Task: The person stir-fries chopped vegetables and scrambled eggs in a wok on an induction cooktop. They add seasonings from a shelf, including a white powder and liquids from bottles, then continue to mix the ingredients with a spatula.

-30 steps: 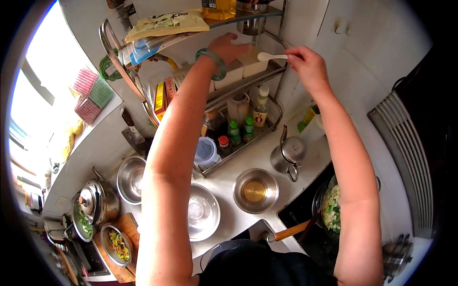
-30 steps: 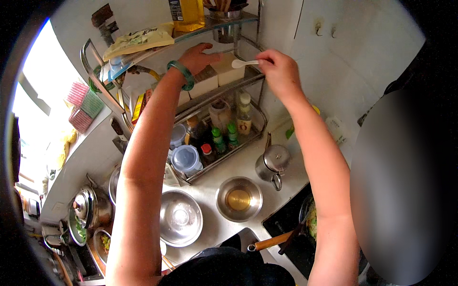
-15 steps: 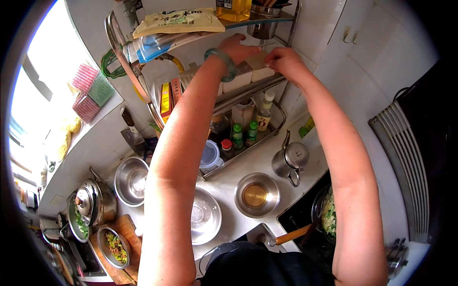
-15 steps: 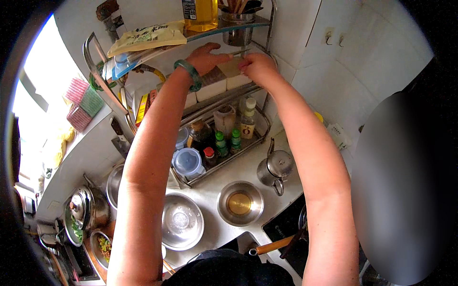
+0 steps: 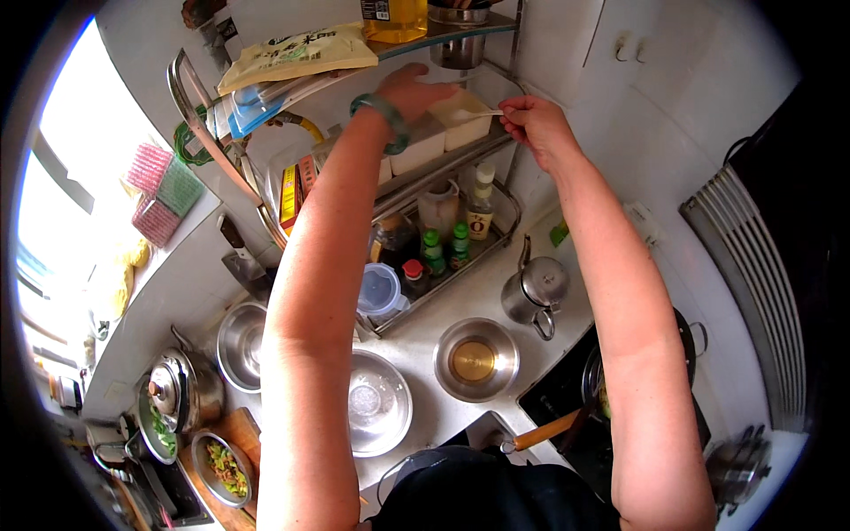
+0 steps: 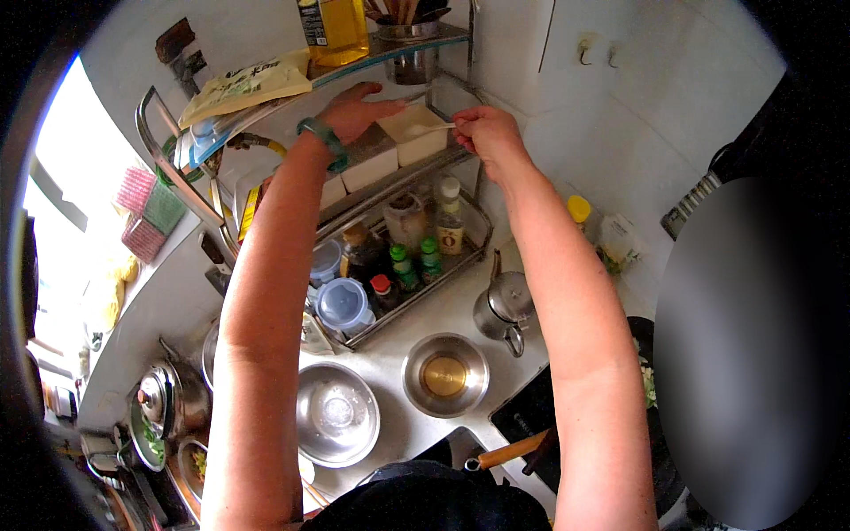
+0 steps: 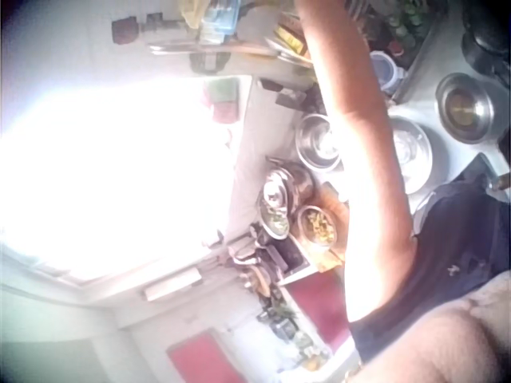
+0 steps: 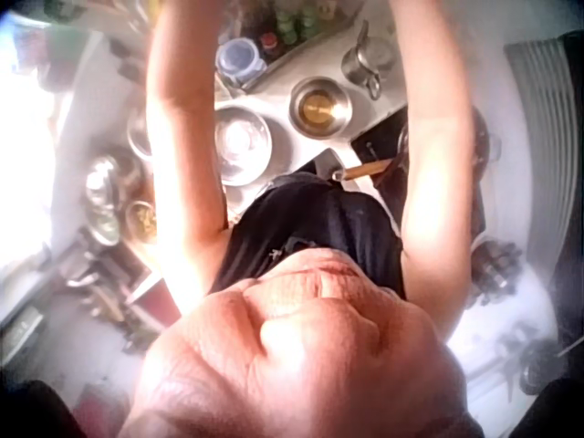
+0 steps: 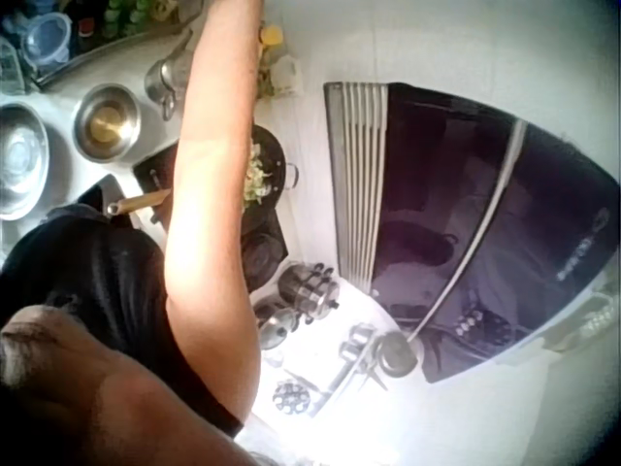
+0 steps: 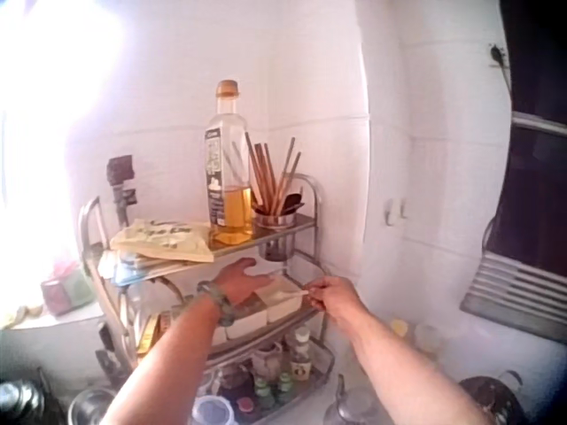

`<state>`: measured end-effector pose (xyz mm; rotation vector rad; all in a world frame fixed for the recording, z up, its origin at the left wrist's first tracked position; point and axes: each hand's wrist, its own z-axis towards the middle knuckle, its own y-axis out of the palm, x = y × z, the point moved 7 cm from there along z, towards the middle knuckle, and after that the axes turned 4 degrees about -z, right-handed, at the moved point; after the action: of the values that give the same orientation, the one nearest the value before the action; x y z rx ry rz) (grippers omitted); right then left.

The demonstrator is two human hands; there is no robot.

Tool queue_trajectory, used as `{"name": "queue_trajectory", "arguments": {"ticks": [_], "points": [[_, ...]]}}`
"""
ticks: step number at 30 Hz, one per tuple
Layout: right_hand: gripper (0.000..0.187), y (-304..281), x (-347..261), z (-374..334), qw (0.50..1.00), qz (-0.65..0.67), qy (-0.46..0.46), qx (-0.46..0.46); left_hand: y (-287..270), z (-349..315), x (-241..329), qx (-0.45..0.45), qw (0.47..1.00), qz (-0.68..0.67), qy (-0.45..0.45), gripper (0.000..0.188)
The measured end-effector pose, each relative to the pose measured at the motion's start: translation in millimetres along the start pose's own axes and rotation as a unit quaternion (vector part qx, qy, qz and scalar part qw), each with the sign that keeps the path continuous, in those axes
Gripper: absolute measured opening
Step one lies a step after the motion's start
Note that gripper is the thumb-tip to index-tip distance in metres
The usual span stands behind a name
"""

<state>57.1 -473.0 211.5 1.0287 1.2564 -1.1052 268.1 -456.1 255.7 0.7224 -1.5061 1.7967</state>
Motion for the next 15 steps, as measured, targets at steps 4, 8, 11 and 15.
{"name": "queue_trajectory", "arguments": {"ticks": [4,8,11,15], "points": [[0.015,-13.3,-1.7,-6.8,0.999,0.043,-0.002,0.004,0.0,1.2,-3.7,-0.008,0.999,-0.044,-0.009,0.097],[0.016,-31.9,-14.5,-28.1,0.995,0.094,-0.021,0.003,-0.5,4.4,-5.2,-0.030,0.998,-0.047,-0.027,0.099],[0.017,-57.6,-24.2,-56.9,0.991,0.132,-0.036,0.006,-0.5,5.7,-13.0,-0.032,0.996,-0.076,-0.037,0.098],[0.016,-129.8,-28.8,-117.7,0.985,0.159,-0.059,0.040,6.6,2.1,-4.0,-0.029,0.994,-0.096,-0.036,0.092]]}}
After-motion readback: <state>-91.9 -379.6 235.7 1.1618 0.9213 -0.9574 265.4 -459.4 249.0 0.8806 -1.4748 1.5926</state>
